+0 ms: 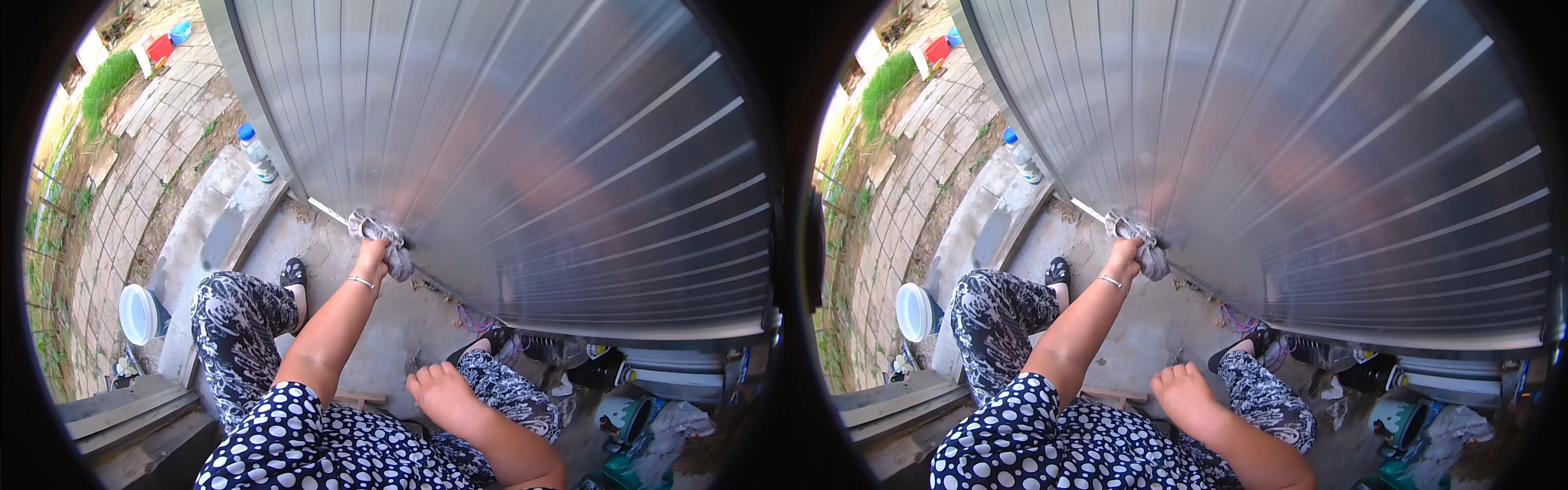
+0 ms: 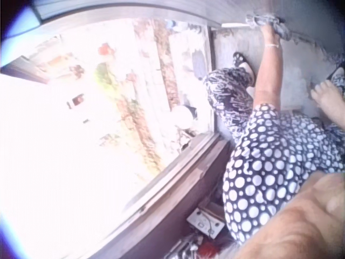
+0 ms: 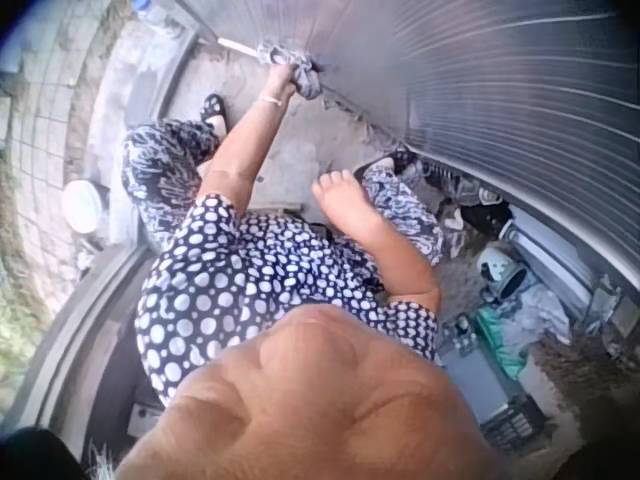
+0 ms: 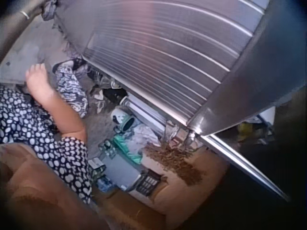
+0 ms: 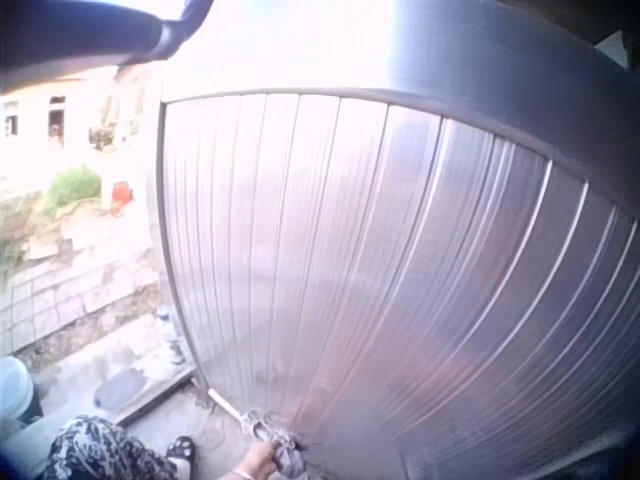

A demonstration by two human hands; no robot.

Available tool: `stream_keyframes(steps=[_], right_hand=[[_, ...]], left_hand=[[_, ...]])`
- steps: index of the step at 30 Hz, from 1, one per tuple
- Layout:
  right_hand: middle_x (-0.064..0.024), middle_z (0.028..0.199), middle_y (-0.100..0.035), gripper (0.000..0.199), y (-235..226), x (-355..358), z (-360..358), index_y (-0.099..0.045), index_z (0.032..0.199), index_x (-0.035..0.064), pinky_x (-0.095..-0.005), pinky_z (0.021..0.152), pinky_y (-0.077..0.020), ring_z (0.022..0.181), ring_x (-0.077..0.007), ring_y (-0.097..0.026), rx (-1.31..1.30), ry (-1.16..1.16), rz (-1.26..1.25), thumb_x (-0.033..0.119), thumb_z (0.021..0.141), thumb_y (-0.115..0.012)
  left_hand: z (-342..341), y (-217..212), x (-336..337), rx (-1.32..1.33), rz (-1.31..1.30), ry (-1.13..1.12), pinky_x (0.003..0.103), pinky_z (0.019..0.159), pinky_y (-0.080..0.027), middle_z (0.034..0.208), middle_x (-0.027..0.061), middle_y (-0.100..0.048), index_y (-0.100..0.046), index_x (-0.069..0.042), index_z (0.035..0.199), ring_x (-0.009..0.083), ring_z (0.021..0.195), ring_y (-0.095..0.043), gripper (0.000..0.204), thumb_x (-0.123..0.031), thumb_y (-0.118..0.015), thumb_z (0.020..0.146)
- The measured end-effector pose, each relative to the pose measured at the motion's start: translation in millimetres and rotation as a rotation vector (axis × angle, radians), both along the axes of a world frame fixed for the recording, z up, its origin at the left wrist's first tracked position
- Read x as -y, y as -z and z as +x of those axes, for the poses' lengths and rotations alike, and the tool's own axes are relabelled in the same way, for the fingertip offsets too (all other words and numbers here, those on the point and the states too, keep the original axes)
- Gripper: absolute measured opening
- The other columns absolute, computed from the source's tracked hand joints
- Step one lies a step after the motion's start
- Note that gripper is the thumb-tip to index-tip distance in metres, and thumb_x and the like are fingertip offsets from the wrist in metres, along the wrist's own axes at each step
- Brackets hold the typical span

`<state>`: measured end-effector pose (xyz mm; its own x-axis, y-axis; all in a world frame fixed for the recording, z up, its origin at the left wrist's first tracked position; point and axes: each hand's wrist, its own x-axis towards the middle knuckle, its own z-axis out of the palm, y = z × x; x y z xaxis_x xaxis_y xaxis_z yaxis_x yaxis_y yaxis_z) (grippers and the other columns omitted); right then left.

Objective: The person wipes the surface of a metal roll-up door with a cloth. They systematically clean different sections of the door, moving the cloth in various directions to cover the area.

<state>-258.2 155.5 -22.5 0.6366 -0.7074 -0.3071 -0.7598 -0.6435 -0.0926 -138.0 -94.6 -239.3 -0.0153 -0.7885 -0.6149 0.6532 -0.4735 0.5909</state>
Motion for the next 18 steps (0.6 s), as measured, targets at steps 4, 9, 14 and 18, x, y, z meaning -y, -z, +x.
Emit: stream_keyframes(steps=[4, 9, 14, 18], right_hand=[[-0.0044, 0.080, -0.053, 0.032, -1.0, 0.2, 5.1, -0.058, 0.098, 0.0067, -0.0309, 0.073, -0.0398, 0.077, -0.0197, -0.053, -0.018, -0.023, 0.003, 0.025, 0.073, -0.063], [-0.0061, 0.081, -0.056, 0.018, -8.2, 4.1, 7.4, -0.057, 0.090, 0.0070, -0.0337, 0.076, -0.0412, 0.079, -0.0207, -0.054, 0.047, -0.023, 0.036, 0.015, 0.074, -0.056], [-0.0054, 0.082, -0.056, 0.027, -3.3, 5.0, 0.1, -0.057, 0.095, 0.0073, -0.0323, 0.074, -0.0403, 0.080, -0.0207, -0.054, 0.002, -0.006, 0.050, 0.023, 0.073, -0.063], [-0.0045, 0.084, -0.056, 0.031, 6.1, 2.6, -4.1, -0.057, 0.096, 0.0086, -0.0322, 0.074, -0.0401, 0.082, -0.0208, -0.055, 0.000, 0.000, 0.037, 0.027, 0.073, -0.066]], left_hand=[[-5.9, 37.3, -1.2, 0.010, 0.136, -0.094, 0.047, 0.076, -0.054, 0.101, 0.0170, -0.060, -0.049, 0.002, 0.113, 0.0329, 0.087, -0.062, 0.031, 0.008, -0.046, 0.083], [-2.5, 66.8, -2.2, -0.035, 0.189, -0.087, 0.047, 0.078, -0.054, 0.102, 0.0195, -0.060, -0.050, 0.007, 0.111, 0.0335, 0.090, -0.062, 0.027, 0.005, -0.048, 0.084], [2.9, 54.6, 2.5, -0.070, 0.207, -0.054, 0.047, 0.080, -0.053, 0.102, 0.0192, -0.060, -0.050, 0.006, 0.110, 0.0332, 0.090, -0.062, 0.026, 0.002, -0.049, 0.085], [10.4, 2.4, 8.8, 0.043, 0.009, -0.026, 0.046, 0.077, -0.053, 0.100, 0.0184, -0.061, -0.051, 0.006, 0.108, 0.0311, 0.086, -0.063, 0.024, -0.001, -0.048, 0.085]])
